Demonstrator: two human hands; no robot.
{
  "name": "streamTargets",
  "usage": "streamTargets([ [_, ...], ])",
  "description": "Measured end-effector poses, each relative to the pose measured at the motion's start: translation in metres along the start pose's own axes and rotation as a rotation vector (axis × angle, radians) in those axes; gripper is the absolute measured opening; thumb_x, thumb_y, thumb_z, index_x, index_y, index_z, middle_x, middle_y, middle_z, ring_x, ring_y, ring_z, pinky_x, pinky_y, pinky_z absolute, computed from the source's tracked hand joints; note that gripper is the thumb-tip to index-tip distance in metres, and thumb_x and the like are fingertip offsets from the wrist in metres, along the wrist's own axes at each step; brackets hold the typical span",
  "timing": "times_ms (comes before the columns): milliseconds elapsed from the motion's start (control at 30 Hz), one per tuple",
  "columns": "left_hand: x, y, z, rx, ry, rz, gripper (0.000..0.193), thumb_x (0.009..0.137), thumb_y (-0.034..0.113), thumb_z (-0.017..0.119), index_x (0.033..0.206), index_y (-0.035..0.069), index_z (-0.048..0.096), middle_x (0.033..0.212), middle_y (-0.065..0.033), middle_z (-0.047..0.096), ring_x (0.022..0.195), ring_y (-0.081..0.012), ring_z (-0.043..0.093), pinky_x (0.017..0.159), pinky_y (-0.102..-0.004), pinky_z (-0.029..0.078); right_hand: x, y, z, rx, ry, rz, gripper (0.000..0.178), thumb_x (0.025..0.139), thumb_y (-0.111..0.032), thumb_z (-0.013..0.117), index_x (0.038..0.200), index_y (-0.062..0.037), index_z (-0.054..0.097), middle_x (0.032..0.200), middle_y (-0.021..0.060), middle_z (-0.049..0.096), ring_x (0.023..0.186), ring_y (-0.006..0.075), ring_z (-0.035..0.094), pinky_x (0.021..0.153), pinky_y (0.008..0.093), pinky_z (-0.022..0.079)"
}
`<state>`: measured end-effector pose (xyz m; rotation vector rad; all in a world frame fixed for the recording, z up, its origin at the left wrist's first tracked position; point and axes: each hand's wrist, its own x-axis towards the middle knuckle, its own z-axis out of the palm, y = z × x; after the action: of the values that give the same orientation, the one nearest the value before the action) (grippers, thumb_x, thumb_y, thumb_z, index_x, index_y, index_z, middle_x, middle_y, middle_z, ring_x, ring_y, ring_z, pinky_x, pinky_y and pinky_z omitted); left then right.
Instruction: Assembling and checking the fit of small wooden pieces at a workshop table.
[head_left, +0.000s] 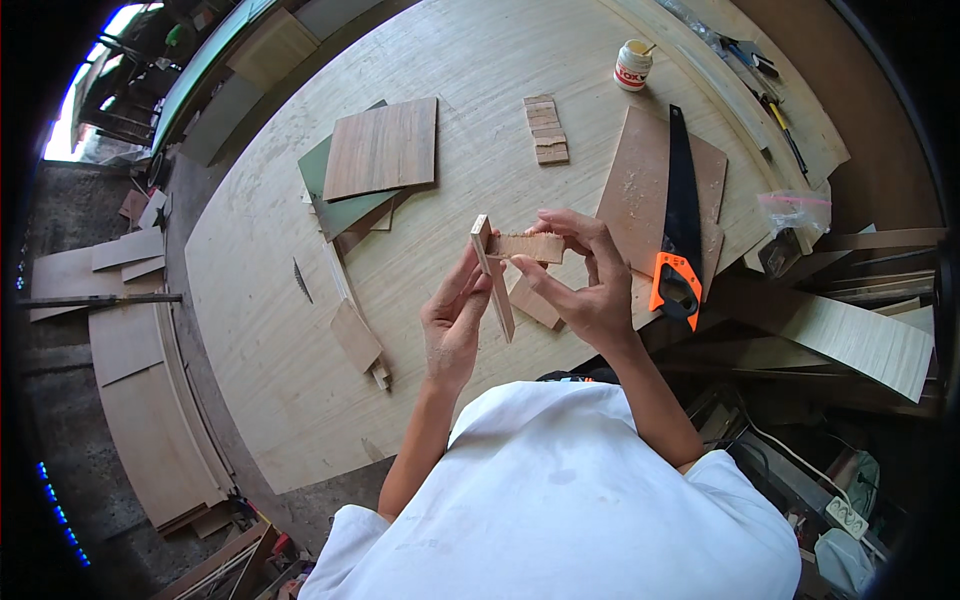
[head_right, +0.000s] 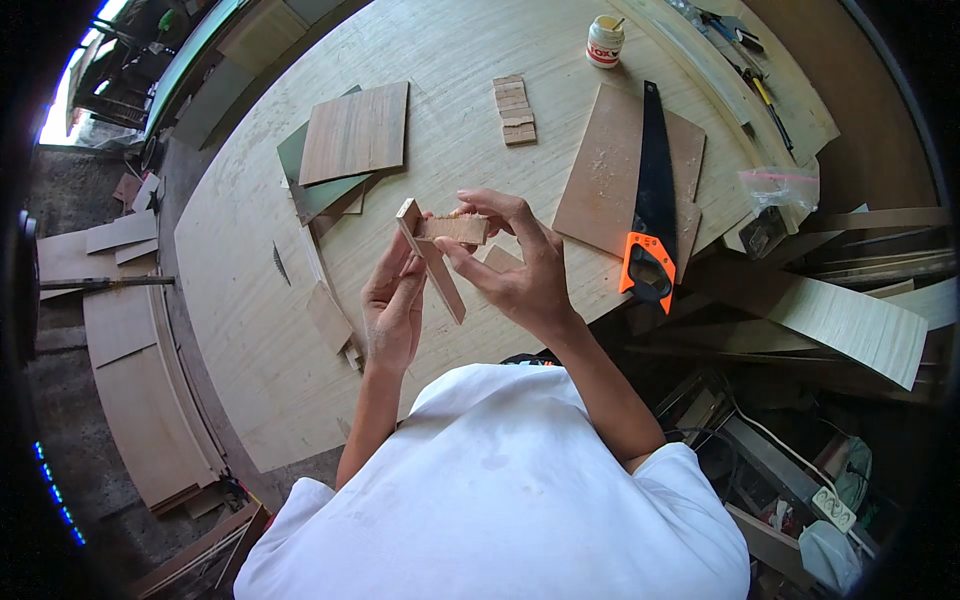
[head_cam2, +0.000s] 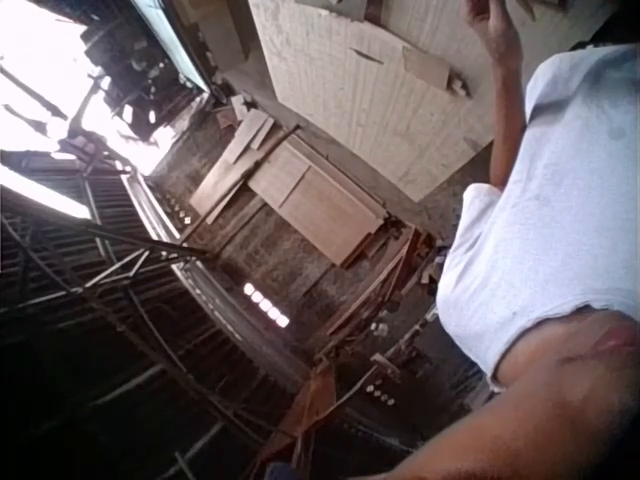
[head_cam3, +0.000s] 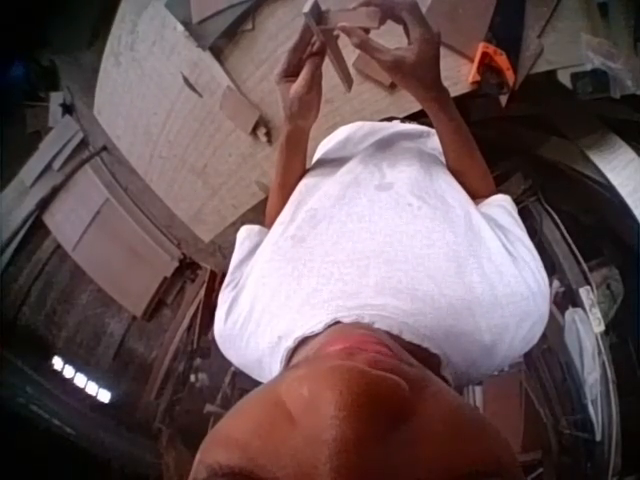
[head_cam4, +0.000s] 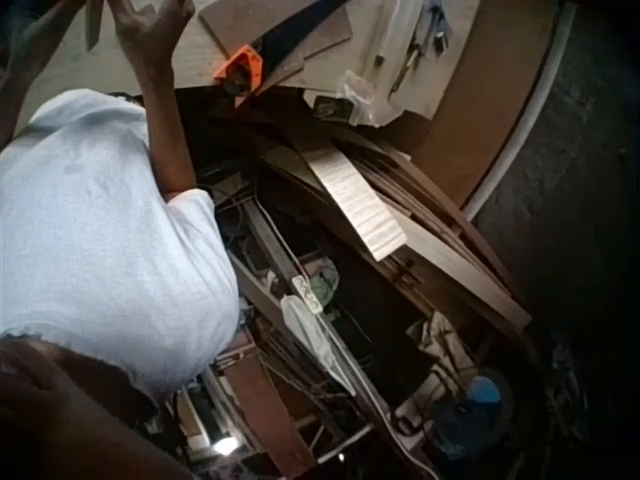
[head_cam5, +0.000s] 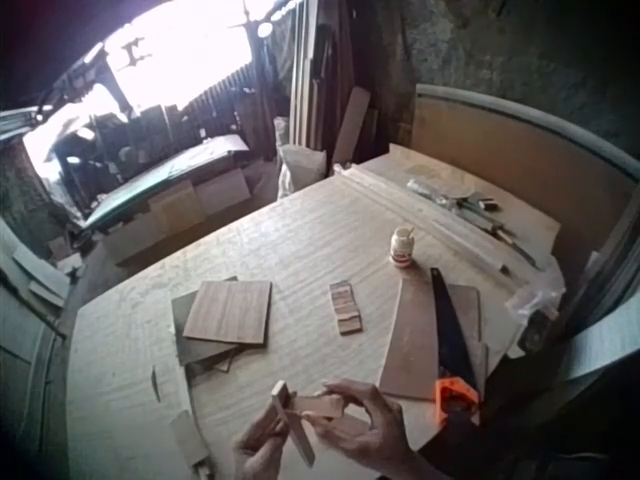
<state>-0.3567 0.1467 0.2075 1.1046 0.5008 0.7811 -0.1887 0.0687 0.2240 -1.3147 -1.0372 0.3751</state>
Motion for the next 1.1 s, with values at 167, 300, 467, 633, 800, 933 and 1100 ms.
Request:
streamTargets([
  [167,-0.001,0.004,0.002,0.017,0.004,0.015,0.060,0.096,-0.012,0.046,0.154,0.003,0.045,0.156,-0.0179,0.047,0.141,-0.0266,0.050,0.120,-0.0400,0.037,0.000,-0.002,0.001,-0.017,-0.002,-0.009,0.056,0.083,-0.003,0.084,0.133,-0.0041,0.057,0.120,0.0112,0.065,0.112,0.0186,0.067,0.099,0.0335,0.054],
  [300,-0.003,0.005,0.003,0.023,-0.004,0.036,0.060,0.095,-0.012,0.048,0.154,0.003,0.045,0.156,-0.0179,0.048,0.142,-0.0275,0.049,0.120,-0.0412,0.036,-0.001,-0.007,0.001,-0.029,-0.016,-0.018,0.056,0.083,-0.004,0.085,0.132,-0.0034,0.057,0.120,0.0112,0.065,0.111,0.0179,0.067,0.098,0.0329,0.055],
  [467,-0.004,0.004,0.000,-0.004,-0.018,0.046,0.059,0.096,-0.010,0.050,0.154,0.004,0.045,0.156,-0.0172,0.048,0.142,-0.0275,0.049,0.120,-0.0414,0.037,-0.002,-0.007,0.002,-0.031,-0.008,-0.050,0.057,0.083,-0.004,0.085,0.132,-0.0039,0.057,0.120,0.0107,0.066,0.110,0.0175,0.067,0.096,0.0322,0.055],
  [633,-0.005,0.000,-0.002,-0.055,0.017,0.019,0.052,0.101,-0.006,0.053,0.151,0.004,0.048,0.154,-0.0144,0.050,0.138,-0.0248,0.052,0.115,-0.0400,0.043,-0.001,-0.011,0.001,-0.098,-0.004,-0.061,0.058,0.082,-0.006,0.087,0.132,-0.0042,0.057,0.119,0.0109,0.067,0.109,0.0181,0.068,0.094,0.0322,0.055],
  [800,-0.004,-0.003,-0.002,-0.058,0.054,0.027,0.043,0.101,-0.005,0.055,0.143,0.000,0.049,0.146,-0.0128,0.053,0.131,-0.0213,0.057,0.110,-0.0392,0.050,-0.002,-0.014,0.005,-0.359,-0.021,-0.222,0.060,0.081,-0.022,0.088,0.133,-0.0127,0.057,0.116,0.0073,0.070,0.090,0.0228,0.068,0.081,0.0379,0.054],
  [933,-0.005,0.003,0.004,-0.044,0.080,-0.015,0.045,0.102,-0.001,0.057,0.145,0.001,0.045,0.145,-0.0141,0.053,0.131,-0.0209,0.056,0.112,-0.0379,0.048,-0.001,-0.015,0.009,-0.428,-0.011,-0.297,0.061,0.083,-0.021,0.087,0.134,-0.0123,0.055,0.113,0.0064,0.070,0.091,0.0221,0.068,0.083,0.0389,0.051],
  [1100,-0.004,0.013,0.012,0.013,0.133,-0.114,0.054,0.099,0.014,0.067,0.147,0.002,0.043,0.146,-0.0144,0.051,0.137,-0.0228,0.049,0.117,-0.0387,0.040,-0.003,-0.011,0.013,-0.515,-0.018,-0.356,0.061,0.083,-0.019,0.085,0.135,-0.0118,0.054,0.113,0.0059,0.071,0.094,0.0190,0.070,0.086,0.0377,0.047],
])
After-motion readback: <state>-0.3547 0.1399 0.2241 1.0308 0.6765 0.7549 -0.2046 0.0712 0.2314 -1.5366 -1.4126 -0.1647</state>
